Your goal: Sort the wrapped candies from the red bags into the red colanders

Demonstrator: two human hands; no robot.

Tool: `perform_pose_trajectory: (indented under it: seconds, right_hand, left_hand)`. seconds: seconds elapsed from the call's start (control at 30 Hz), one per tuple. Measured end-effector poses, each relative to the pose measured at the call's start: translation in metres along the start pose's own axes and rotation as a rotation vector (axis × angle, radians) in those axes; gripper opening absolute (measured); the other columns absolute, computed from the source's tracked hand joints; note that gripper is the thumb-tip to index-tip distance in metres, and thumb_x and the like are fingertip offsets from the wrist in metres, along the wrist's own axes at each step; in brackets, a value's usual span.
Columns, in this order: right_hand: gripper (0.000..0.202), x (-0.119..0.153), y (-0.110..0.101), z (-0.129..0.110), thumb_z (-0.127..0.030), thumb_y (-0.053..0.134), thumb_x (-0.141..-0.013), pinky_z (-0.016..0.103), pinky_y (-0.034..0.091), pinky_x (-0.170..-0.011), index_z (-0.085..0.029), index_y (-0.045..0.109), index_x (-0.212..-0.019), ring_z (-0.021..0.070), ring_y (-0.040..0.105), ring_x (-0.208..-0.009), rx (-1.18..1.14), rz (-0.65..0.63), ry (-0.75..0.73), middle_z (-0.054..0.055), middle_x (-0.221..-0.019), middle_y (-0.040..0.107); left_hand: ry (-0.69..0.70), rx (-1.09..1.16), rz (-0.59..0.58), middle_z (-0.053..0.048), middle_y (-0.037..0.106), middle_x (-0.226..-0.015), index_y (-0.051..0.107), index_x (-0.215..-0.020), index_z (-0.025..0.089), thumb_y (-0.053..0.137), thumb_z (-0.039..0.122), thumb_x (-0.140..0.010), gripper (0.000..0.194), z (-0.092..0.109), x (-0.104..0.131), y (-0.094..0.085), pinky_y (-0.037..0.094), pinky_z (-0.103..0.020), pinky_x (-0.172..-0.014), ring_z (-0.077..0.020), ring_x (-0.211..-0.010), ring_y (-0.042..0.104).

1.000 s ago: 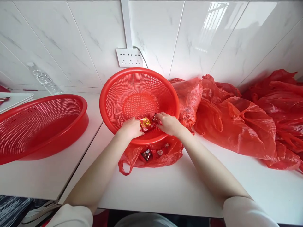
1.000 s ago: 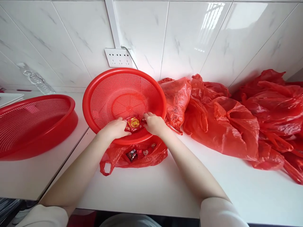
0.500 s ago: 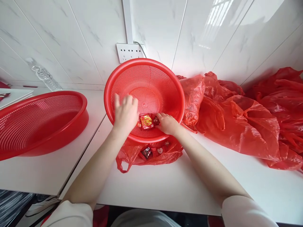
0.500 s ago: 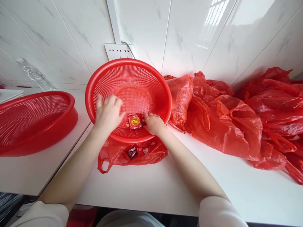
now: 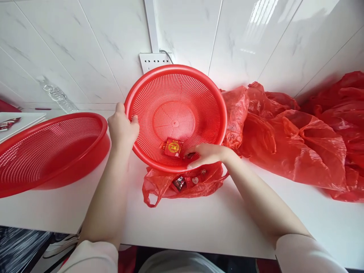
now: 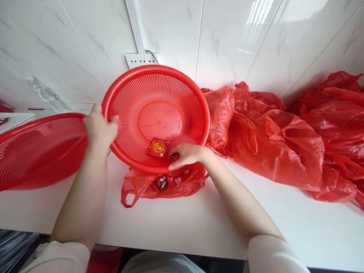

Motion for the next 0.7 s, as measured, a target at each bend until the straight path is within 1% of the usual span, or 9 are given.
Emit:
perform_pose_trajectory:
  seconds: [0.07,0.13,0.2,0.27,0.33,0.4,0.53,0.6,0.7]
  right_hand:
    - [0.033,0.004,-0.006,0.000,-0.039,0.066,-0.081,0.032,0.050,-0.083,-0.020,0.071,-0.108,0.0218,0.066,-0.091,-0.160,-0.029,-0.058,0.005,-0.101,0.072]
    - [0.031,0.007,-0.010,0.001,-0.036,0.061,-0.085,0.031,0.052,-0.077,-0.017,0.071,-0.106,0.0189,0.067,-0.084,-0.346,-0.015,-0.049,0.005,-0.095,0.073]
    - [0.035,0.008,-0.012,0.002,-0.038,0.063,-0.084,0.029,0.055,-0.071,-0.016,0.068,-0.111,0.0168,0.067,-0.079,-0.526,-0.038,-0.025,0.006,-0.094,0.072]
    - [0.043,0.011,-0.014,0.000,-0.039,0.069,-0.081,0.026,0.056,-0.067,-0.016,0.064,-0.117,0.0157,0.068,-0.079,-0.635,-0.085,-0.013,0.006,-0.095,0.072]
    - [0.046,0.015,-0.018,-0.004,-0.039,0.071,-0.079,0.024,0.056,-0.064,-0.017,0.063,-0.118,0.0155,0.069,-0.079,-0.643,-0.090,-0.005,0.007,-0.094,0.072]
    - [0.040,0.021,-0.021,-0.011,-0.038,0.069,-0.080,0.024,0.056,-0.067,-0.017,0.066,-0.115,0.0158,0.069,-0.081,-0.592,-0.109,-0.035,0.007,-0.096,0.073]
    - [0.038,0.033,-0.026,-0.022,-0.030,0.071,-0.078,0.025,0.055,-0.074,-0.022,0.068,-0.115,0.0175,0.070,-0.088,-0.371,-0.208,-0.080,0.004,-0.097,0.074]
    - [0.041,0.035,-0.026,-0.025,-0.027,0.071,-0.077,0.026,0.055,-0.076,-0.024,0.067,-0.118,0.0188,0.069,-0.093,-0.254,-0.123,-0.044,0.004,-0.100,0.074]
    - [0.032,0.026,-0.019,-0.027,-0.029,0.064,-0.084,0.030,0.054,-0.082,-0.023,0.067,-0.115,0.0190,0.068,-0.097,-0.151,0.151,-0.047,0.004,-0.106,0.072]
  left_hand:
    - [0.016,0.002,0.010,-0.007,0.065,-0.082,0.054,-0.108,0.023,0.058,0.031,-0.082,0.028,-0.001,0.000,-0.001,0.052,-0.045,-0.077,-0.0303,-0.086,0.065]
    - [0.032,-0.003,0.004,-0.007,0.065,-0.081,0.054,-0.108,0.022,0.058,0.031,-0.082,0.029,0.000,0.000,-0.002,0.051,-0.044,-0.076,-0.0306,-0.085,0.065]
    - [0.047,-0.005,-0.007,-0.007,0.065,-0.083,0.053,-0.110,0.022,0.058,0.031,-0.081,0.030,0.001,0.000,-0.004,0.051,-0.045,-0.076,-0.0314,-0.086,0.065]
    - [0.056,0.001,-0.009,-0.008,0.066,-0.085,0.053,-0.111,0.022,0.058,0.030,-0.081,0.031,0.003,0.000,-0.004,0.050,-0.045,-0.077,-0.0320,-0.089,0.064]
    - [0.057,0.014,-0.005,-0.008,0.067,-0.087,0.053,-0.111,0.023,0.059,0.029,-0.081,0.031,0.004,0.000,-0.005,0.050,-0.045,-0.078,-0.0321,-0.090,0.064]
    - [0.057,0.027,-0.002,-0.008,0.067,-0.089,0.053,-0.109,0.024,0.060,0.029,-0.080,0.031,0.003,-0.001,-0.004,0.050,-0.045,-0.078,-0.0321,-0.091,0.064]
    - [0.037,0.033,-0.013,-0.009,0.067,-0.092,0.053,-0.106,0.023,0.061,0.030,-0.079,0.029,-0.001,-0.003,-0.001,0.050,-0.046,-0.077,-0.0332,-0.092,0.064]
    - [0.016,0.028,-0.017,-0.010,0.067,-0.091,0.053,-0.106,0.023,0.061,0.029,-0.079,0.029,-0.001,-0.003,0.000,0.050,-0.046,-0.077,-0.0335,-0.092,0.064]
    - [0.007,0.015,-0.017,-0.008,0.066,-0.086,0.052,-0.108,0.024,0.061,0.027,-0.079,0.031,0.004,0.001,-0.005,0.051,-0.045,-0.076,-0.0330,-0.092,0.064]
Point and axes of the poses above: each hand's wrist, its own x-axis away from the middle knuckle, its own y-axis out of the palm, z = x × y, the point moved 1 cm from there along -x, towards the middle knuckle
